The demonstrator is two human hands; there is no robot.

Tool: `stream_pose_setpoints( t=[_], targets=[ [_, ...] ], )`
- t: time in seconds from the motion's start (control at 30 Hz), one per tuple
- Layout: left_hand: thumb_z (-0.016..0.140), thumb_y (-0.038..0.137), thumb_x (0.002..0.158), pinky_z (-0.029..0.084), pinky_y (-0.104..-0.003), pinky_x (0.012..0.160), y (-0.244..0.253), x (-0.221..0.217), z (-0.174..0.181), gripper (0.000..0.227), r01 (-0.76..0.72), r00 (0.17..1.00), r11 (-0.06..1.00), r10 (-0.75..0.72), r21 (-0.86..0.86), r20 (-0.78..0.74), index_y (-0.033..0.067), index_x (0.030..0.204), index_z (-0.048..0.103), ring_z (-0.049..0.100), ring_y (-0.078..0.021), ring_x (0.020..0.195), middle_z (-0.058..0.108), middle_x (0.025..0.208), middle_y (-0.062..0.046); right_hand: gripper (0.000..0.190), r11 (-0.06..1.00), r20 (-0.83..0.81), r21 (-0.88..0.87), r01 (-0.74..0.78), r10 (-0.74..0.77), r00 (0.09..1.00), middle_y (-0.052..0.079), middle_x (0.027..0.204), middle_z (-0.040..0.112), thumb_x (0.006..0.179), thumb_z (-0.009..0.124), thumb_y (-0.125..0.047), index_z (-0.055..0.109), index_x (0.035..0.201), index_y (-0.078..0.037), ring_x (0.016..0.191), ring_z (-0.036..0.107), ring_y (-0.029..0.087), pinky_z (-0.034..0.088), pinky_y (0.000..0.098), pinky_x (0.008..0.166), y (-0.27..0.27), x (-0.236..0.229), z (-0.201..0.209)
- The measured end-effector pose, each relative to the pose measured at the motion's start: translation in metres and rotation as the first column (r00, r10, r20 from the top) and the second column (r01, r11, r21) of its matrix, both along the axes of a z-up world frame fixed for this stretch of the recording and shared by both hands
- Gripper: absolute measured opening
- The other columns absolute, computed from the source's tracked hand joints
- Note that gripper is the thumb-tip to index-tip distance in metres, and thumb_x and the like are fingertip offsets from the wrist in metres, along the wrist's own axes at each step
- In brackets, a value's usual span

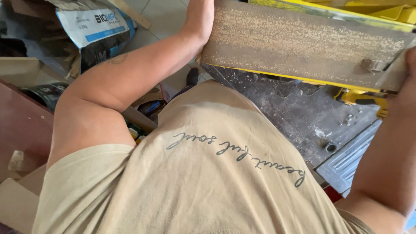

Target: Removing a worn sanding belt from a handheld belt sander at a workbench

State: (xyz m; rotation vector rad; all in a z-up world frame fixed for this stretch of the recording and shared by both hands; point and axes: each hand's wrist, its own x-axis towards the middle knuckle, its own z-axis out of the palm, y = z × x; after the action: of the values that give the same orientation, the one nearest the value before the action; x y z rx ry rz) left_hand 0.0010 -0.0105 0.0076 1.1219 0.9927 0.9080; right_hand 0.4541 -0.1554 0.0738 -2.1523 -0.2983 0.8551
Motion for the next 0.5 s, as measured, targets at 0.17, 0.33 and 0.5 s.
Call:
stream_pose_setpoints(
  t=[0.17,0.33,0.5],
  targets=[
    [0.051,0.079,0.084,0.059,-0.042,0.091,0.015,-0.001,0.008,0.074,-0.037,0.997,0.999,0.038,-0.019,0.072,0.0176,0.121,0.069,0.077,-0.0255,0.103,0.076,0.112,-0.008,0.025,0.919,0.039,0.179,-0.352,0.351,0.936,-0.015,0.125,0.058,0.112,0.052,-0.046,0.056,0.136,-0.04,0.111,0.059,0.0,0.054,0.024,0.092,-0.002,-0.009,-0.004],
    [0.092,0.054,0.06,0.072,-0.041,0.084,0.007,-0.009,0.036,0.073,0.125,0.982,0.957,-0.082,-0.26,0.171,0.0142,0.116,0.069,0.084,-0.0263,0.1,0.081,0.112,-0.009,0.011,0.846,0.111,0.362,-0.391,0.378,0.919,-0.01,0.108,0.055,0.118,0.061,-0.038,0.057,0.119,-0.028,0.102,0.056,0.003,0.052,0.0216,0.098,-0.007,0.022,-0.031],
    [0.087,0.061,0.055,0.07,-0.04,0.085,-0.011,-0.009,0.05,0.073,0.081,0.99,0.928,-0.033,-0.364,0.136,0.0128,0.107,0.071,0.084,-0.0246,0.098,0.082,0.106,-0.009,0.023,0.864,0.059,0.338,-0.372,0.375,0.925,-0.012,0.12,0.062,0.113,0.061,-0.048,0.06,0.128,-0.03,0.112,0.063,0.003,0.059,0.0231,0.104,-0.007,0.027,-0.037]
  ],
)
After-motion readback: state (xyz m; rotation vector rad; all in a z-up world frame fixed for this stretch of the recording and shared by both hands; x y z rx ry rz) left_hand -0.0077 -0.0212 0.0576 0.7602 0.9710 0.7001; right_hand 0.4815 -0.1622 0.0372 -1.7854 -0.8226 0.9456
